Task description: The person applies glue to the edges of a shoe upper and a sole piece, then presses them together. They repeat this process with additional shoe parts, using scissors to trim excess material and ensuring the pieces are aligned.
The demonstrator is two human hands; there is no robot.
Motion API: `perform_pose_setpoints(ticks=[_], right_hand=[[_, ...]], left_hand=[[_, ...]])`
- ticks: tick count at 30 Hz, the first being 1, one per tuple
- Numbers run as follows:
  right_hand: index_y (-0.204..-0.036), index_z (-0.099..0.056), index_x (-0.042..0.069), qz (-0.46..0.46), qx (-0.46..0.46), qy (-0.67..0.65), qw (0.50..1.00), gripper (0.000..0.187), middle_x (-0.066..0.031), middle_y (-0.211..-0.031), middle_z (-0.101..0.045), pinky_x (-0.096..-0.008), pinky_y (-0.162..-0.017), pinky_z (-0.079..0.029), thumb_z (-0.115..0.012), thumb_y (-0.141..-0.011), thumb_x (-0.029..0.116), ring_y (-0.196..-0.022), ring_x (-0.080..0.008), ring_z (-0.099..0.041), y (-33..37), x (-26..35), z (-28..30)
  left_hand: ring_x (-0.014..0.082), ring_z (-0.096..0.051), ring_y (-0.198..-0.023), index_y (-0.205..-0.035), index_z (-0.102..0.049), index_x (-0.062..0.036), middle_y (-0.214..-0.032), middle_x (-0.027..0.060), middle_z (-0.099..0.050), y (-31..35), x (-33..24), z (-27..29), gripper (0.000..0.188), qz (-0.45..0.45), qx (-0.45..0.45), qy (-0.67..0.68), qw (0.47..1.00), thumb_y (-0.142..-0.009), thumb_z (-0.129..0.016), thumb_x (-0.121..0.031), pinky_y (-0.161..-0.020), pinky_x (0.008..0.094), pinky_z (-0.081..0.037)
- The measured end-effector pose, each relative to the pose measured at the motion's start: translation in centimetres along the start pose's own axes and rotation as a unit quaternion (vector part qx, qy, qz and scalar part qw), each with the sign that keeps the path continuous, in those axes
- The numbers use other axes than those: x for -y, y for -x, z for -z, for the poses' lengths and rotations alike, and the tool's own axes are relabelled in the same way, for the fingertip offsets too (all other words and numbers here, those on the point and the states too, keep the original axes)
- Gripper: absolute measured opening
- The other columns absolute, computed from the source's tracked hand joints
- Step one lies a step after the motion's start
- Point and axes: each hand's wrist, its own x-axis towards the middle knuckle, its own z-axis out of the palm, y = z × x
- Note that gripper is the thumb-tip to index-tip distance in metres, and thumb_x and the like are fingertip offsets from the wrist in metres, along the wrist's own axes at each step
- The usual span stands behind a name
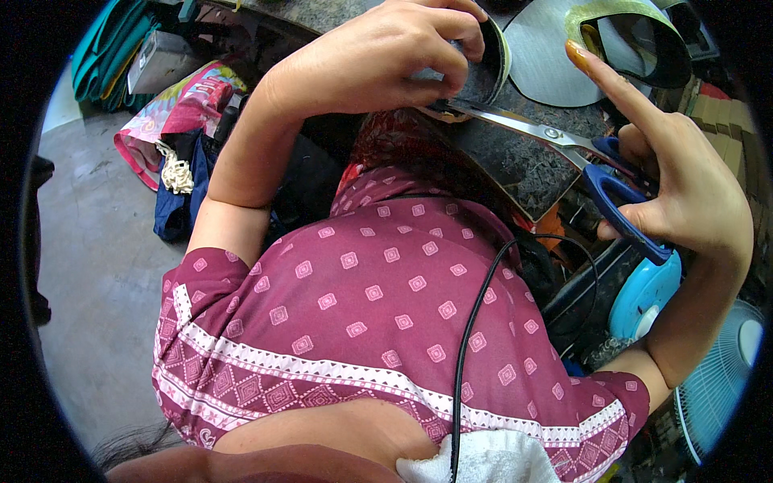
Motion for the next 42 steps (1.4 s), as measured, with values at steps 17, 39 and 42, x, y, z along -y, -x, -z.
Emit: perform_pose_setpoints(ticks=[17,39,42], right_hand=[[-0.161,-0.018,0.022,-0.098,-0.227,-0.169,0.954,0.105,-0.0064,-0.074,-0.065,-0.0298,-0.062,-0.051,-0.073,-0.075,-0.003,-0.063,-0.0147,-0.062,0.4,-6.4,-5.6],[-0.161,0.008,0.021,0.236,-0.433,-0.097,0.864,0.122,-0.0214,-0.148,-0.043,-0.0432,-0.103,-0.046,-0.078,-0.075,0.003,-0.129,-0.0321,-0.053,-9.5,-0.4,-7.4],[-0.161,0.001,0.016,0.211,-0.494,-0.072,0.841,0.110,-0.0216,-0.144,-0.047,-0.0399,-0.102,-0.047,-0.077,-0.084,0.007,-0.119,-0.0276,-0.060,-10.3,0.3,-5.3]], left_hand=[[0.0373,-0.060,-0.098,-0.097,-0.065,-0.0002,-0.095,0.0155,-0.061,7.5,-2.1,3.7,0.023,0.430,-0.056,-0.229,0.872,-0.085,-0.075,-0.017,-0.089,0.0373,-0.049],[0.0219,-0.070,-0.084,-0.108,-0.067,0.0012,-0.095,0.0130,-0.071,4.4,-4.5,0.2,0.027,0.219,-0.350,0.086,0.907,-0.087,-0.075,-0.013,-0.080,0.0319,-0.054],[0.0102,-0.063,-0.080,-0.108,-0.068,0.0031,-0.087,0.0062,-0.070,3.7,-5.3,1.5,0.032,0.210,-0.377,0.211,0.877,-0.095,-0.070,-0.026,-0.075,0.0258,-0.051]])
